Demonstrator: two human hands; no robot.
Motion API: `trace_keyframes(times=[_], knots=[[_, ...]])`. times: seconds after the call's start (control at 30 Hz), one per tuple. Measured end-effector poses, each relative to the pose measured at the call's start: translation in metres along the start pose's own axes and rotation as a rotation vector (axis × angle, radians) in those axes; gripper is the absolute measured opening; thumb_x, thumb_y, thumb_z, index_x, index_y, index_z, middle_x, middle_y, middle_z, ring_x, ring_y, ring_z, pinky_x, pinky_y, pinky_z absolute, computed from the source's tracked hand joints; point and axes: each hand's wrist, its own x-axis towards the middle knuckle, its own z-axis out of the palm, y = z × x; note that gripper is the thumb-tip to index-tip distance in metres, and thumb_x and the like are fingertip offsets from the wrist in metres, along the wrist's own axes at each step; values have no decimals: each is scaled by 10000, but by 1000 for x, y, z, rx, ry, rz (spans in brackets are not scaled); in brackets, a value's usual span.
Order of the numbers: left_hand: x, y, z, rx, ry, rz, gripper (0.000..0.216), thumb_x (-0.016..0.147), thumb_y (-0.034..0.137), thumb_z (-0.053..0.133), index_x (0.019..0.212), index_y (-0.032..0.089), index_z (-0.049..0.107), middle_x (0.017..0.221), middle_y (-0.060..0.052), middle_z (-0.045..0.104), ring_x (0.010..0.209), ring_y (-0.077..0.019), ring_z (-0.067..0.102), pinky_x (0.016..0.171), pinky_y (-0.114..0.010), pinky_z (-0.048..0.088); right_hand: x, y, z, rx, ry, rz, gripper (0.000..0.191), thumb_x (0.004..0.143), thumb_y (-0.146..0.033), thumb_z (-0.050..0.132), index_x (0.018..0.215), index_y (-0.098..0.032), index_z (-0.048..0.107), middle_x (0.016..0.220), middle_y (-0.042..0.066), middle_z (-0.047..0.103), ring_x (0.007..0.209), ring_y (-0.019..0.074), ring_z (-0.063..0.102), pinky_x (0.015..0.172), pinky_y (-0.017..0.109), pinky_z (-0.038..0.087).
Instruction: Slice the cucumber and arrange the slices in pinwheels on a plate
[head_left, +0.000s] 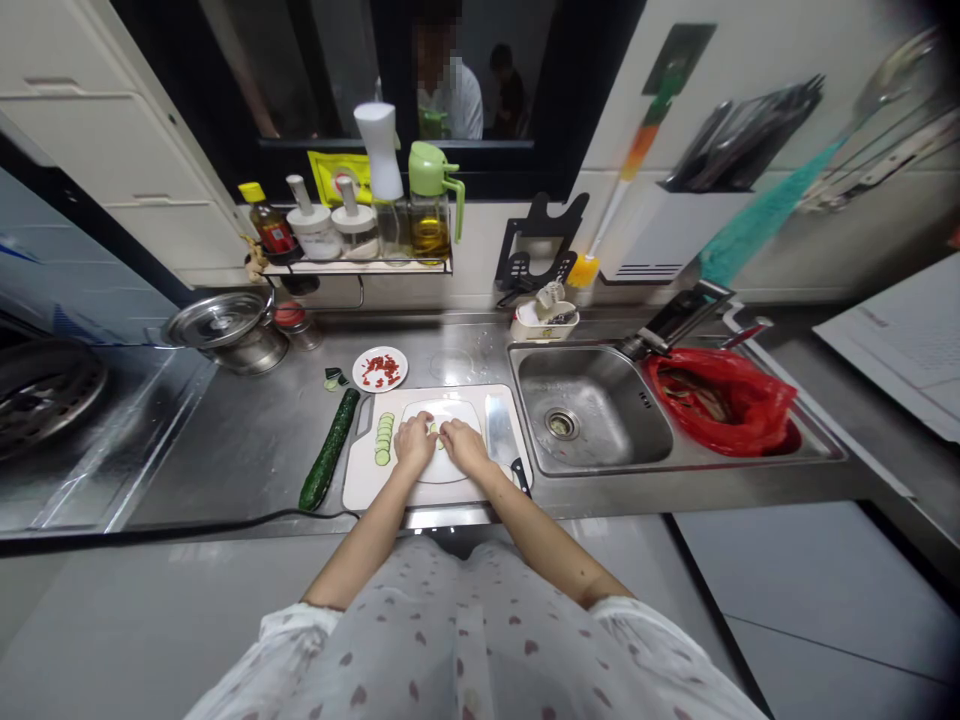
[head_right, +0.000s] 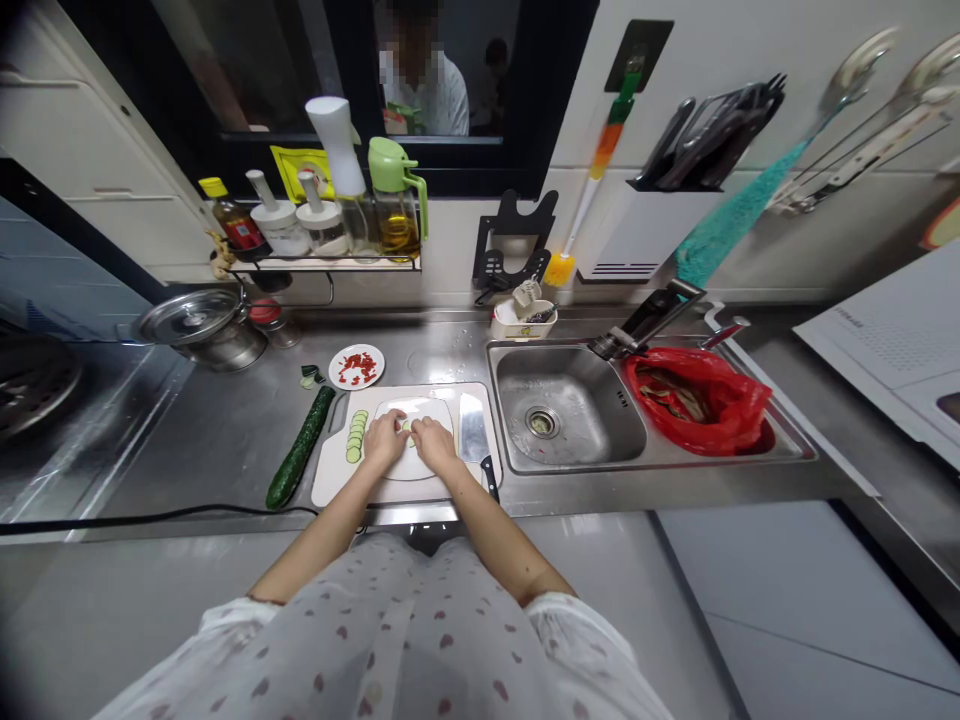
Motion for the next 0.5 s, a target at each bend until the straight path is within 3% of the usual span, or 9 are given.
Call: trace_keyframes(times=[0.27, 0.5], knots=[[6, 0, -2, 66, -5, -79, 228, 802, 342, 646, 1012, 253, 636, 1024, -97, 673, 1062, -306, 541, 900, -423, 325, -5, -2, 4, -64, -23, -24, 287, 1007, -259, 353, 1120, -214, 613, 1058, 77, 596, 972, 184, 539, 733, 261, 403], [7, -1, -2, 58, 30, -12, 183, 794, 296, 652, 973, 276, 680, 973, -60, 685, 1017, -281, 547, 896, -404, 321, -9, -6, 5, -155, -39, -30, 321, 1008, -291, 352, 1185, -206, 606, 1079, 115, 606, 1008, 219, 549, 774, 298, 437]])
